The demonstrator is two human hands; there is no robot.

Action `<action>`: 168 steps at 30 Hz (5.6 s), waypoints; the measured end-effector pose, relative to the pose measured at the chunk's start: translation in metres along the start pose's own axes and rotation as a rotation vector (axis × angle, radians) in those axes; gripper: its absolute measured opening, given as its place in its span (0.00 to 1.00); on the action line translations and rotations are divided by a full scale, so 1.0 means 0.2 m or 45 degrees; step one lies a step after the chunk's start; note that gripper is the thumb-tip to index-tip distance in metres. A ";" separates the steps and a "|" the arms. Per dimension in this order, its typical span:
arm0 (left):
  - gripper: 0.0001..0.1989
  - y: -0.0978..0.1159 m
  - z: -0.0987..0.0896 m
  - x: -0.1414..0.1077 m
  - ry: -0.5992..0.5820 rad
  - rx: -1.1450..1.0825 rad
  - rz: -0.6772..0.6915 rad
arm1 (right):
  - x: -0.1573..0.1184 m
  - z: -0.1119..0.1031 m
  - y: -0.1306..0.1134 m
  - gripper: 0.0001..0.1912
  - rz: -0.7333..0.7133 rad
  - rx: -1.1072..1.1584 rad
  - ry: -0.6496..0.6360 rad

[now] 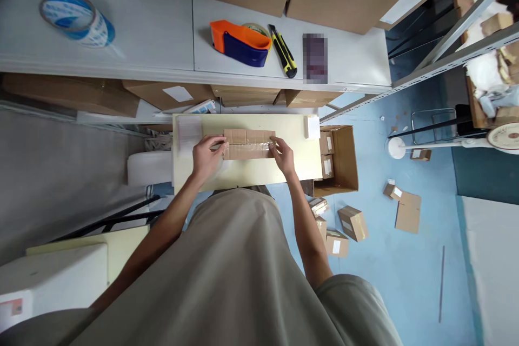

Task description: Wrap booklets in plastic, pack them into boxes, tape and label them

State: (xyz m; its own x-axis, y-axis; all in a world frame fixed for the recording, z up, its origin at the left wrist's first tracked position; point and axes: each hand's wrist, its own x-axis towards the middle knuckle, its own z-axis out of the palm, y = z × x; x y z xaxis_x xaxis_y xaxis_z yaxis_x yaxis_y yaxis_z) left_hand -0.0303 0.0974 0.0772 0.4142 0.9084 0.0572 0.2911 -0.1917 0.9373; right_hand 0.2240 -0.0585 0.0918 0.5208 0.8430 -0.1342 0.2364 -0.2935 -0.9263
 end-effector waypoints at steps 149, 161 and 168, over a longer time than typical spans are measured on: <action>0.45 -0.37 0.22 -0.14 0.317 -0.183 -0.446 | 0.54 -0.13 -0.78 0.26 0.518 -1.077 -1.343; 0.66 -0.06 0.31 0.06 -0.586 0.758 0.243 | 0.68 -0.23 -0.66 0.27 0.427 -1.078 -1.544; 0.63 -0.07 0.30 0.07 -0.621 0.883 0.200 | 0.82 -0.36 -0.57 0.37 0.425 -0.971 -1.745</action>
State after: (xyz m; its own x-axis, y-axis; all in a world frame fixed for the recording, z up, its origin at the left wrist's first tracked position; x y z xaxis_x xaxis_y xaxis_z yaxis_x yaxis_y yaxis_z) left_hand 0.0239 0.0905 0.0434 0.7715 0.6219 -0.1342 0.5946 -0.6297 0.4999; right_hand 0.3422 0.0815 0.2017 -0.3638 0.3240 -0.8733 0.8214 -0.3306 -0.4648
